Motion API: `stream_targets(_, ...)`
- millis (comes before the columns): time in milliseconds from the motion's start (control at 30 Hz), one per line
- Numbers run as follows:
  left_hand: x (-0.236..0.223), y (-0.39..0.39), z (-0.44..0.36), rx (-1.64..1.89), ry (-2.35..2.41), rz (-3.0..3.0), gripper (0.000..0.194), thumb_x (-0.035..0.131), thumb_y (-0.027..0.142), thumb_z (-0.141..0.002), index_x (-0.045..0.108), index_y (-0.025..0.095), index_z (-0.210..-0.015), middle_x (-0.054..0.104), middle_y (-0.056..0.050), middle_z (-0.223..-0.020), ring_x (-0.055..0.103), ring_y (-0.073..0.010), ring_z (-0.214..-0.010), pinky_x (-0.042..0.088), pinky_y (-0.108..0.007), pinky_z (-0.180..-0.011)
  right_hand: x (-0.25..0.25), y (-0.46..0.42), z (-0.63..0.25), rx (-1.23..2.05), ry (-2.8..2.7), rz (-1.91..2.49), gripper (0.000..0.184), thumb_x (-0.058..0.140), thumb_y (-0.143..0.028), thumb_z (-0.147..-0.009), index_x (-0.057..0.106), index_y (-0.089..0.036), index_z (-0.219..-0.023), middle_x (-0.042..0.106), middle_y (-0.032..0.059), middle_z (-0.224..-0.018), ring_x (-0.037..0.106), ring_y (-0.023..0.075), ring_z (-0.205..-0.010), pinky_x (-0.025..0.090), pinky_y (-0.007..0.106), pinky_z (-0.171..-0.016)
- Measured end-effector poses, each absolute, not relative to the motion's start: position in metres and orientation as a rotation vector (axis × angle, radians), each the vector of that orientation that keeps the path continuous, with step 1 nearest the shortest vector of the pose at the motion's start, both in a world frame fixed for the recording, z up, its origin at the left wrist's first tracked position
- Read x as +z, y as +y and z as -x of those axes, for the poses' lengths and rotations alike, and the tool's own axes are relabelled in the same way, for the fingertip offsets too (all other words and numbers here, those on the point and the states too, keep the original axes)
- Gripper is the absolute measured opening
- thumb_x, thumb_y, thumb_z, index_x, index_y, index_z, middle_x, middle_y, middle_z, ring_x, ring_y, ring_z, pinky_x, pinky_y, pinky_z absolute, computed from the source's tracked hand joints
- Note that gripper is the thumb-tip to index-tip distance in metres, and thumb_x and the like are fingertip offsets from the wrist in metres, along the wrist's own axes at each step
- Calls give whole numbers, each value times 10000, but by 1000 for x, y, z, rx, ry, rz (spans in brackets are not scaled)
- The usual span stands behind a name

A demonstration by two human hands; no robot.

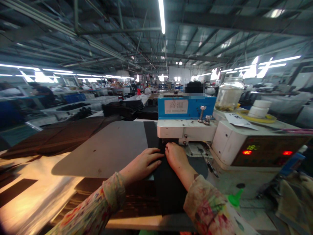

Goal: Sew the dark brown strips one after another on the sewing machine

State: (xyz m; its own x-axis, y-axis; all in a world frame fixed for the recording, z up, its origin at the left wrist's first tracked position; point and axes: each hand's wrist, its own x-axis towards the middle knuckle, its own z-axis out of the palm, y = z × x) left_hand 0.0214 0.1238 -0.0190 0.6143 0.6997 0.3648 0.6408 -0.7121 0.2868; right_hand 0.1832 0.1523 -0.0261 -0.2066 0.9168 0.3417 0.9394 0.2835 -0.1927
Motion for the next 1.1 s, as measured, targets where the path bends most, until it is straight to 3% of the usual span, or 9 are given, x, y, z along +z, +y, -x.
stream_targets(767,-14,129,-21,618,1133,-2687,341,492,359,-806,541,205,-1106,477,-80,-1191,431,-204,-1110,347,-328,-967,-24,151,-182,-95,-2190,1664,207,386,-204,-834,572,-166,-917,614,57,-902,561,157,-825,373,243,-695)
stream_targets(1100,-16,142,-18,606,1177,-2748,321,440,188,-794,552,180,-1094,501,-73,-1165,457,-187,-1073,349,-301,-966,-26,155,-182,-154,-2195,1656,199,371,-202,-841,567,-172,-825,618,46,-840,573,152,-768,360,240,-638)
